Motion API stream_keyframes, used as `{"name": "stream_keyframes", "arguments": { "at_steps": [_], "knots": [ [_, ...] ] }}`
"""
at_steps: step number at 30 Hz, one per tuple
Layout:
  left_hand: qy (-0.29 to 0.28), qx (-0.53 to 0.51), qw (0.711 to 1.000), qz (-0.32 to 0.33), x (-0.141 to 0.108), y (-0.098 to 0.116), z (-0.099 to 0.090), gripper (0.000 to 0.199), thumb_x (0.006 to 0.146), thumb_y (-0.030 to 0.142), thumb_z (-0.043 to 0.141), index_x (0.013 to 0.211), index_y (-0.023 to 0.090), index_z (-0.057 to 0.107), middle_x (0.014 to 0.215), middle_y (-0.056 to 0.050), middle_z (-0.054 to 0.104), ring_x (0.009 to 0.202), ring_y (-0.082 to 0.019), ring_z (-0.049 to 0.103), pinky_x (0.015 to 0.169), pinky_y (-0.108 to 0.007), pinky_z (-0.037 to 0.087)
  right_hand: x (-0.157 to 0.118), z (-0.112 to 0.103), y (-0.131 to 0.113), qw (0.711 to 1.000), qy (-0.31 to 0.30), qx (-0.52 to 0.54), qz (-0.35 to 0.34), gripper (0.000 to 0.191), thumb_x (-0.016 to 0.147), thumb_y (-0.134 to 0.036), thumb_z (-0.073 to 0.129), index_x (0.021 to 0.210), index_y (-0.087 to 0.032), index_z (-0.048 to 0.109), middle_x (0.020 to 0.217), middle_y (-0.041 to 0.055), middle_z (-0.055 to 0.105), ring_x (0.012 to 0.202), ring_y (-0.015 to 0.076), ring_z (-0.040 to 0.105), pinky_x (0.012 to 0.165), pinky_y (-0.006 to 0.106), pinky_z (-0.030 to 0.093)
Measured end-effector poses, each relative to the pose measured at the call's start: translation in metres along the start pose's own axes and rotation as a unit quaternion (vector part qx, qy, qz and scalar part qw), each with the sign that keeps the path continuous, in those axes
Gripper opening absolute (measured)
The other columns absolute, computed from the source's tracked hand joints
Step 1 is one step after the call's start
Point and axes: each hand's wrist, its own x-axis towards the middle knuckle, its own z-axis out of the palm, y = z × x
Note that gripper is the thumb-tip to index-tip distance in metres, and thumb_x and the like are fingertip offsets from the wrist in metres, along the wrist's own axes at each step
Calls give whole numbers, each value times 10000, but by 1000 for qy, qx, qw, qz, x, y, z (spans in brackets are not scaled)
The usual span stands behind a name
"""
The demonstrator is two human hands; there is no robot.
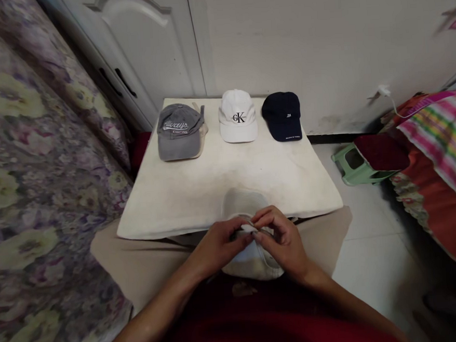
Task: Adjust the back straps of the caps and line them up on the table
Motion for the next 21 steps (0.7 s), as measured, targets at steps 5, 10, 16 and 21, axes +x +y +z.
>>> {"name": "stream_keyframes", "arguments": {
  "at_steps": [5,10,16,21],
  "knots": [
    [4,-83,996,-41,1,-4,-1,111,820,280,682,863,179,699,861,-17,702,779,-163,602,659,-242,425,4,-22,-6,980,-120,47,153,232,792,-278,787,990,-225,677,955,28,659,891,178,619,792,308,466],
    [-2,-128,990,-65,1,-5,-1,131,749,275,749,824,170,722,762,1,670,687,-133,563,618,-232,400,7,-31,-4,936,-188,146,260,197,820,-335,766,876,-176,665,739,-20,590,622,96,499,571,221,377],
    [-7,-159,982,-98,1,-3,-3,135,764,297,733,821,174,728,706,13,641,621,-113,515,573,-222,379,16,-31,-3,918,-230,168,276,205,801,-324,778,840,-155,670,681,-38,558,568,64,431,530,194,317],
    [-5,-151,984,-100,2,-4,-4,105,758,267,746,798,174,721,712,16,636,642,-112,514,583,-219,381,21,-35,-3,911,-245,152,294,215,799,-349,764,803,-161,662,673,-27,599,546,73,483,524,195,389]
  ]
}}
